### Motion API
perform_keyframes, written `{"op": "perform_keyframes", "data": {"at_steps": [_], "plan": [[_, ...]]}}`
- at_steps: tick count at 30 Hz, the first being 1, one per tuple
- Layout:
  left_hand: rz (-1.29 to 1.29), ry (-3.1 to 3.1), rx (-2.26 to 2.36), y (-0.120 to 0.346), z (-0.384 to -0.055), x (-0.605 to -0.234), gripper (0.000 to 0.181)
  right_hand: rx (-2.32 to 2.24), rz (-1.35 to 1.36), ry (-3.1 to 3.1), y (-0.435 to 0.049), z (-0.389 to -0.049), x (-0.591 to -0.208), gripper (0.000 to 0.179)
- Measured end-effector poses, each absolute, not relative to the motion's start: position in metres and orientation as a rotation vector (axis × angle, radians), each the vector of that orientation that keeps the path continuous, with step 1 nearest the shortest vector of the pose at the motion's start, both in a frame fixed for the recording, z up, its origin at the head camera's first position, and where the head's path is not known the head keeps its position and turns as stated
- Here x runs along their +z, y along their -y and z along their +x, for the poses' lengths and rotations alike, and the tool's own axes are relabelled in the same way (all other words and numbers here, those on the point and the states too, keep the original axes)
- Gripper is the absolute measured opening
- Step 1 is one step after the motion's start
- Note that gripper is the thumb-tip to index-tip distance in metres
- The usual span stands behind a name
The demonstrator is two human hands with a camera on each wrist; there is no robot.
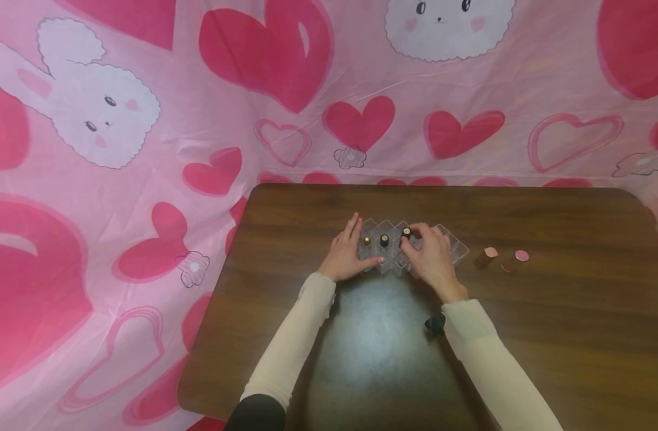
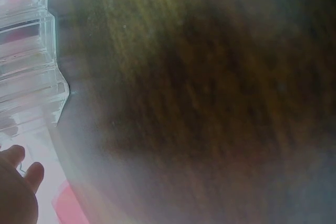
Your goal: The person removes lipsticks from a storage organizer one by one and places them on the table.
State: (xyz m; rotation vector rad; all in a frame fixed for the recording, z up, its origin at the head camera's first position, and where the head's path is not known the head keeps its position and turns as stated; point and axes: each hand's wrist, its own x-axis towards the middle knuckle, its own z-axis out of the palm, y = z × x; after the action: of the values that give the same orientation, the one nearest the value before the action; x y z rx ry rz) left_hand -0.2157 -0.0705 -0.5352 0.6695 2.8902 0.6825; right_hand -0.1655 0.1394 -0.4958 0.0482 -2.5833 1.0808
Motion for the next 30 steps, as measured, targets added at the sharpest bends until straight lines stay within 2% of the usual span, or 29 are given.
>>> {"op": "perform_keyframes", "data": {"at_steps": [30], "plan": [[0.67,-2.89,0.682,0.0708,-0.2164,-0.5344,0.11,1.151,0.089,2.367,-0.1492,-0.1638,-0.4923,0.026]]}}
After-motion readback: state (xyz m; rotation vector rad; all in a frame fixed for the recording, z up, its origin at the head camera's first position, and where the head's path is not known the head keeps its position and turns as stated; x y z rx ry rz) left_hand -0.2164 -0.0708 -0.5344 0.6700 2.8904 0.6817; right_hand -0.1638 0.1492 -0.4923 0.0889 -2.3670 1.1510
